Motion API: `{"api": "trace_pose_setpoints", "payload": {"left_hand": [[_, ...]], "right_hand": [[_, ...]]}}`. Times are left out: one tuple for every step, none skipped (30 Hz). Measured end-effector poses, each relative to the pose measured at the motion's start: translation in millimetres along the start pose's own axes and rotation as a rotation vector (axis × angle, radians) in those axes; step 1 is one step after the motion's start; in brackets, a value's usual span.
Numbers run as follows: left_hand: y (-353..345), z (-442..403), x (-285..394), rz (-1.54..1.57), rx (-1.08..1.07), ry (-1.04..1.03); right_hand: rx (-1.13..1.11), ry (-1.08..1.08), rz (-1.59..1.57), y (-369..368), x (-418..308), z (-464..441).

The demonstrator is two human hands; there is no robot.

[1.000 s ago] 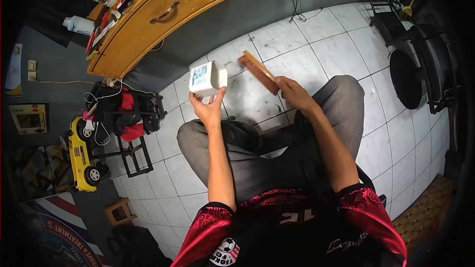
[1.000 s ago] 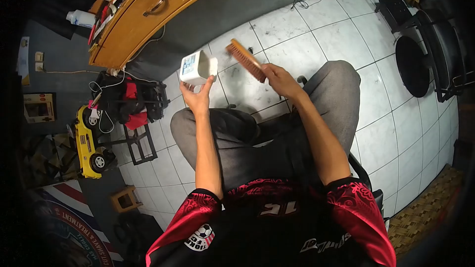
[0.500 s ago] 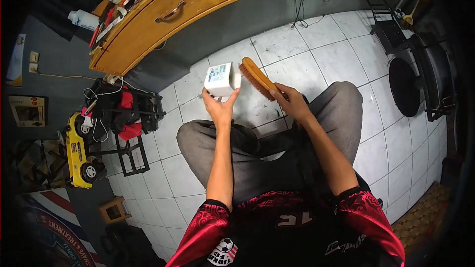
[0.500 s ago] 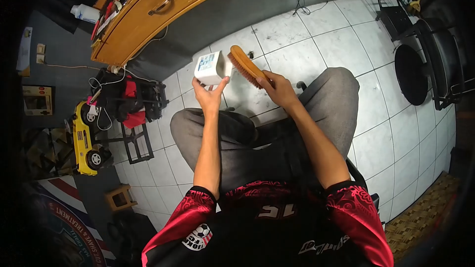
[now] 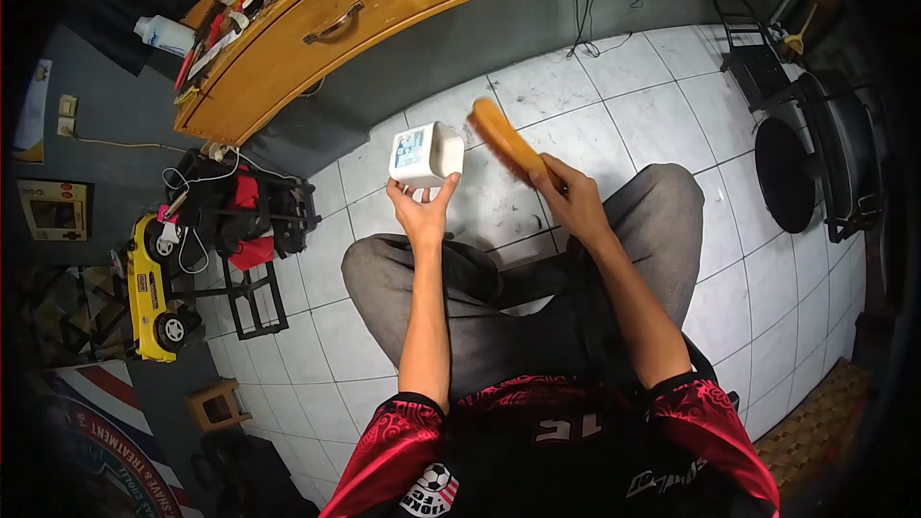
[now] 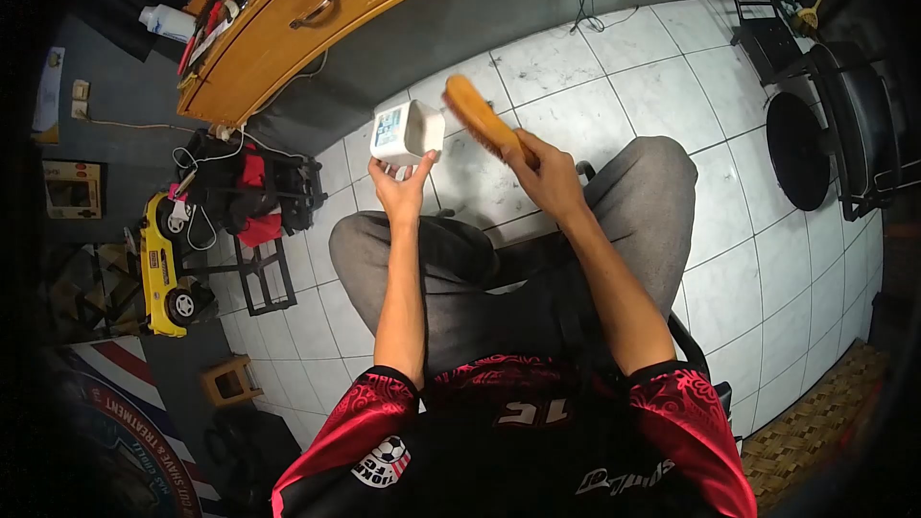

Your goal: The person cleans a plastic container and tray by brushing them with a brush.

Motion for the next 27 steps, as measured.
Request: {"api": "trace_pose_setpoints", "payload": {"left_hand": [[2, 0, 2, 0.025, 0.035, 0.023], [4, 0, 5, -0.040, 0.013, 0.020], [5, 1, 5, -0.044, 0.007, 0.023], [1, 2, 6, -0.072, -0.118, -0.022], [-4, 4, 7, -0.097, -0.242, -0.069], [-9, 7, 8, -0.121, -0.294, -0.024], [-11, 8, 10, -0.120, -0.299, -0.021], [-12, 8, 15, -0.045, -0.288, -0.079], [-13, 8, 16, 0.030, -0.278, -0.137], [-8, 6, 17, -0.045, -0.258, -0.166], [-6, 4, 17, -0.044, -0.263, -0.169], [-1, 2, 13, -0.089, -0.213, -0.184], [4, 0, 8, -0.134, -0.162, -0.198], [9, -6, 0, -0.133, -0.110, -0.223], [12, -9, 2, -0.136, -0.108, -0.221], [16, -11, 3, -0.107, -0.070, -0.187], [18, -12, 4, -0.074, -0.034, -0.155], [16, -11, 5, -0.061, -0.070, -0.145], [12, -8, 4, -0.053, -0.072, -0.147], [6, -5, 4, -0.057, -0.147, -0.166], [1, 0, 9, -0.065, -0.221, -0.185], [-5, 4, 12, -0.054, -0.312, -0.152], [-12, 10, 16, 0.039, -0.377, -0.139], [-12, 10, 13, 0.075, -0.364, -0.115], [-13, 10, 10, 0.113, -0.352, -0.092], [-13, 8, 8, 0.118, -0.356, -0.096], [-9, 6, 9, 0.115, -0.344, -0.164]], "right_hand": [[-0.001, 0.000, -0.003, 3, -3, 3], [-0.075, 0.036, 0.241, 2, -8, 7], [-0.150, 0.067, 0.485, 0, -9, 10], [-0.173, 0.073, 0.510, -10, 2, 6], [-0.172, 0.066, 0.510, -14, 7, 4], [-0.128, 0.125, 0.573, -19, 1, 2], [-0.084, 0.184, 0.635, -23, -3, 0], [-0.065, 0.188, 0.682, -29, 3, -3], [-0.061, 0.180, 0.681, -27, 2, -1], [-0.125, 0.118, 0.715, -27, 4, 0], [-0.190, 0.060, 0.748, -25, 4, -1], [-0.190, 0.061, 0.747, -23, 3, 2], [-0.233, -0.023, 0.793, -19, 5, 7], [-0.276, -0.106, 0.839, -15, 7, 10], [-0.280, -0.106, 0.837, -11, 7, 11], [-0.251, -0.099, 0.802, -5, 7, 12], [-0.218, -0.094, 0.770, -1, 7, 13], [-0.156, 0.042, 0.727, -2, 5, 13], [-0.152, 0.041, 0.733, -5, 6, 11], [-0.143, 0.101, 0.653, -11, 5, 8], [-0.134, 0.160, 0.570, -18, 4, 5], [-0.093, 0.137, 0.503, -24, 4, 1], [-0.090, 0.137, 0.502, -29, 6, -1], [-0.107, 0.103, 0.492, -33, 9, -2], [-0.123, 0.069, 0.485, -34, 13, -4], [-0.117, 0.068, 0.490, -34, 18, -4], [-0.186, 0.084, 0.394, -35, 19, -3]]}}
Point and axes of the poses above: each hand's wrist, its own z-axis away from the middle knuckle, its own y-axis out of the back of the hand, x = y × z, the point moved 3 cm from there along -z, towards the middle knuckle, and after that the axes turned 8 degrees about -x, right-handed, at the moved point
